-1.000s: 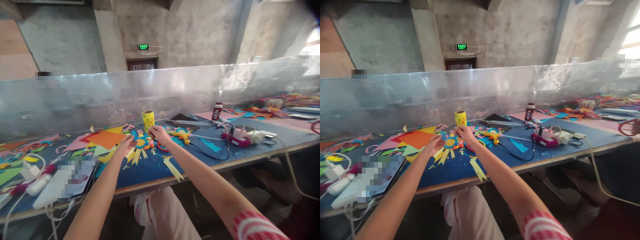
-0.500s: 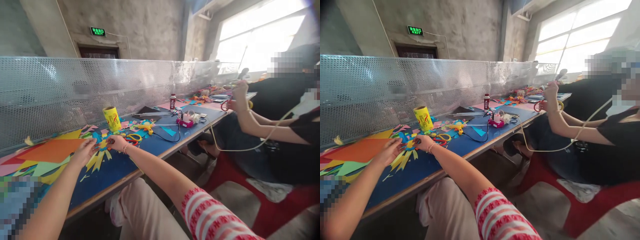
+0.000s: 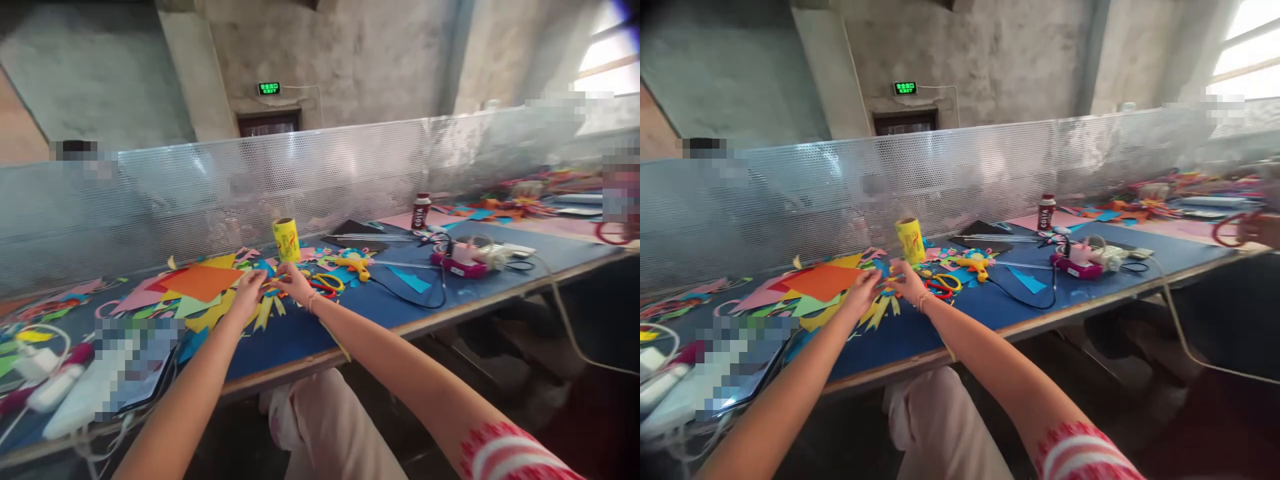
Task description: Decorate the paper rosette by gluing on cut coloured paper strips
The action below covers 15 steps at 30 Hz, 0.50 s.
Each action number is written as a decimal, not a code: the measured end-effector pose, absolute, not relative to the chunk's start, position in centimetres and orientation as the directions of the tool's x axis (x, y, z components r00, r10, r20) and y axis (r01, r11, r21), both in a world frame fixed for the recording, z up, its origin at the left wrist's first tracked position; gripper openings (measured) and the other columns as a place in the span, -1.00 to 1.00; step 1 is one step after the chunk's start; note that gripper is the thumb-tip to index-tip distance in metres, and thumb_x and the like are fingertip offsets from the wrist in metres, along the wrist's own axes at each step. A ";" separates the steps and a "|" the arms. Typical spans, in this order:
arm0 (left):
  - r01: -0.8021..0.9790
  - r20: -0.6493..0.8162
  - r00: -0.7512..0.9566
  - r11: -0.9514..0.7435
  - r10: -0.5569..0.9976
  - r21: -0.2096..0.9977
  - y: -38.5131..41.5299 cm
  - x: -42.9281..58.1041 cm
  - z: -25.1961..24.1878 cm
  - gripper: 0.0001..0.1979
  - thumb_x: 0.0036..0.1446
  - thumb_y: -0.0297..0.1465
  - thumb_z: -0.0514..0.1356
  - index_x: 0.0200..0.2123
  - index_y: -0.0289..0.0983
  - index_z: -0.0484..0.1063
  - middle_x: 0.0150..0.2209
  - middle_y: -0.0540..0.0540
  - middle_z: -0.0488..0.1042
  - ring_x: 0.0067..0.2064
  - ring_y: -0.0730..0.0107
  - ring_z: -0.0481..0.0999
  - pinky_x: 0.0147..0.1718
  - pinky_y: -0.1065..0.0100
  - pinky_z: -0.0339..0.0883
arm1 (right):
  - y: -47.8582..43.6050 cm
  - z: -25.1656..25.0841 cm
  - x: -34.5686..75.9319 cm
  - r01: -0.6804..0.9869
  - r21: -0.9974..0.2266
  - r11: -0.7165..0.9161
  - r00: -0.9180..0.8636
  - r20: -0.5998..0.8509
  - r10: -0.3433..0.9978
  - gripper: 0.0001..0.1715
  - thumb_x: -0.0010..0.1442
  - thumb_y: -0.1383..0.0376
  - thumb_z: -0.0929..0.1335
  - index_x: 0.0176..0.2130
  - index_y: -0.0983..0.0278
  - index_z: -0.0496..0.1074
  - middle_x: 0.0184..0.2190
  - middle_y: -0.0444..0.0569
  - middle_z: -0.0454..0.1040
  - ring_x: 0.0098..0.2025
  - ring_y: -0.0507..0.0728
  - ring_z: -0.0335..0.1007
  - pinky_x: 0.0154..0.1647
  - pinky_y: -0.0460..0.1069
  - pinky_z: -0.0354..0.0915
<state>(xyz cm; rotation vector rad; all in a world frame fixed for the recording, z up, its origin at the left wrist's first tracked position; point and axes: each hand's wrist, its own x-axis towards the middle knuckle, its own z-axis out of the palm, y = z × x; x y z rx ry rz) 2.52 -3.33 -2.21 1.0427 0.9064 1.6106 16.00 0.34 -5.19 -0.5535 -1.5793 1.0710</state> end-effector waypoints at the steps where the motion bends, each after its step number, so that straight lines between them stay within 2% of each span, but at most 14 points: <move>1: -0.333 0.204 -0.166 -0.250 0.965 0.909 -3.3 2.6 -2.2 -0.59 -0.42 -0.25 0.49 -0.53 -0.30 0.39 -0.54 0.05 0.42 -0.46 0.48 0.47 -0.42 0.44 0.38 | 0.4 -5.1 16.1 -0.187 -0.848 0.496 -0.293 0.530 0.795 -0.50 -0.15 0.11 0.51 -0.30 0.23 0.25 -0.29 -0.16 0.33 -0.39 -0.04 0.35 -0.46 -0.13 0.34; 6: -0.320 0.202 -0.179 -0.251 0.963 0.914 -3.4 3.0 -2.3 -0.52 -0.49 -0.19 0.50 -0.52 -0.30 0.39 -0.52 0.05 0.40 -0.42 0.49 0.44 -0.37 0.43 0.40 | 0.0 -4.6 16.2 -0.189 -0.871 0.454 -0.282 0.491 0.824 -0.51 -0.16 0.07 0.49 -0.32 0.24 0.27 -0.29 -0.16 0.32 -0.44 -0.06 0.30 -0.54 -0.15 0.31; 11: -0.242 0.232 -0.129 -0.257 0.964 0.935 -3.5 3.0 -2.3 -0.58 -0.31 -0.17 0.45 -0.49 -0.28 0.37 -0.47 0.02 0.40 -0.36 0.44 0.47 -0.26 0.36 0.40 | -0.4 -4.0 16.2 -0.185 -0.883 0.432 -0.256 0.468 0.846 -0.52 -0.18 0.06 0.48 -0.35 0.25 0.29 -0.33 -0.18 0.32 -0.46 -0.06 0.30 -0.53 -0.15 0.30; 15: -0.176 0.241 -0.099 -0.256 0.965 0.951 -3.4 3.1 -2.7 -0.62 -0.20 -0.16 0.41 -0.47 -0.27 0.35 -0.45 -0.01 0.42 -0.29 0.36 0.51 -0.16 0.30 0.39 | -0.5 -4.0 16.2 -0.154 -0.893 0.423 -0.251 0.450 0.857 -0.57 -0.15 0.03 0.45 -0.38 0.25 0.31 -0.44 -0.18 0.32 -0.46 -0.02 0.31 -0.53 -0.13 0.31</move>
